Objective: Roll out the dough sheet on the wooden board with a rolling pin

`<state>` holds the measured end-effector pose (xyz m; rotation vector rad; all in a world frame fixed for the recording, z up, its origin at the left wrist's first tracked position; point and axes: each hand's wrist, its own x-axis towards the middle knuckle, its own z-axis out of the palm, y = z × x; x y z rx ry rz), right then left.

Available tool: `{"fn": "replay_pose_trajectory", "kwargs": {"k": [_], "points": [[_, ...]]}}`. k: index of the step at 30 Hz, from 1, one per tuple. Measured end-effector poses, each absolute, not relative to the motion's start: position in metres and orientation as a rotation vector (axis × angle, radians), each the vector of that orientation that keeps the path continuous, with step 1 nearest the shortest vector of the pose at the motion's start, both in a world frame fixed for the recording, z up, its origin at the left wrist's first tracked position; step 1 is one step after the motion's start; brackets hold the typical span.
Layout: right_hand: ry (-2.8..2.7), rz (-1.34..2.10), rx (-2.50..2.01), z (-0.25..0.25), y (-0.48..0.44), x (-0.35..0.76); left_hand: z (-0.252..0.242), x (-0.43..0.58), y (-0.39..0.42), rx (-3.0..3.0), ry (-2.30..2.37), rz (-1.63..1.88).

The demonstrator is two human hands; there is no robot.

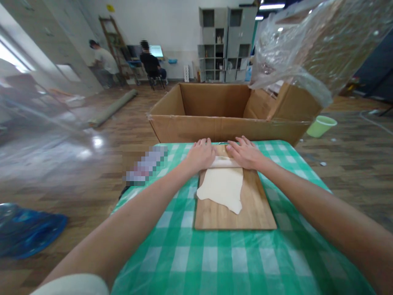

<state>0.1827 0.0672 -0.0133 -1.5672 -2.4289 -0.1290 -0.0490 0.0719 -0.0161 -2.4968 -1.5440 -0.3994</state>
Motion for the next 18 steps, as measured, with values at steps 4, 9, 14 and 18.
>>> {"fn": "replay_pose_trajectory", "kwargs": {"k": [4, 9, 14, 18], "points": [[-2.467, -0.141, -1.627, -0.004, 0.076, 0.181, -0.015, -0.048, 0.086, -2.5, -1.44, -0.308], [-2.491, -0.169, -1.631, -0.002, 0.05, 0.178, -0.012, -0.048, 0.059, -2.587, -1.319, -0.276], [-2.471, -0.178, -1.587, -0.007, -0.001, 0.177, -0.011, -0.044, 0.003, -2.495, -1.533, -0.373], [-2.474, -0.141, -1.586, -0.011, -0.029, 0.178, -0.012, -0.044, -0.026, -2.509, -1.573, -0.361]]}}
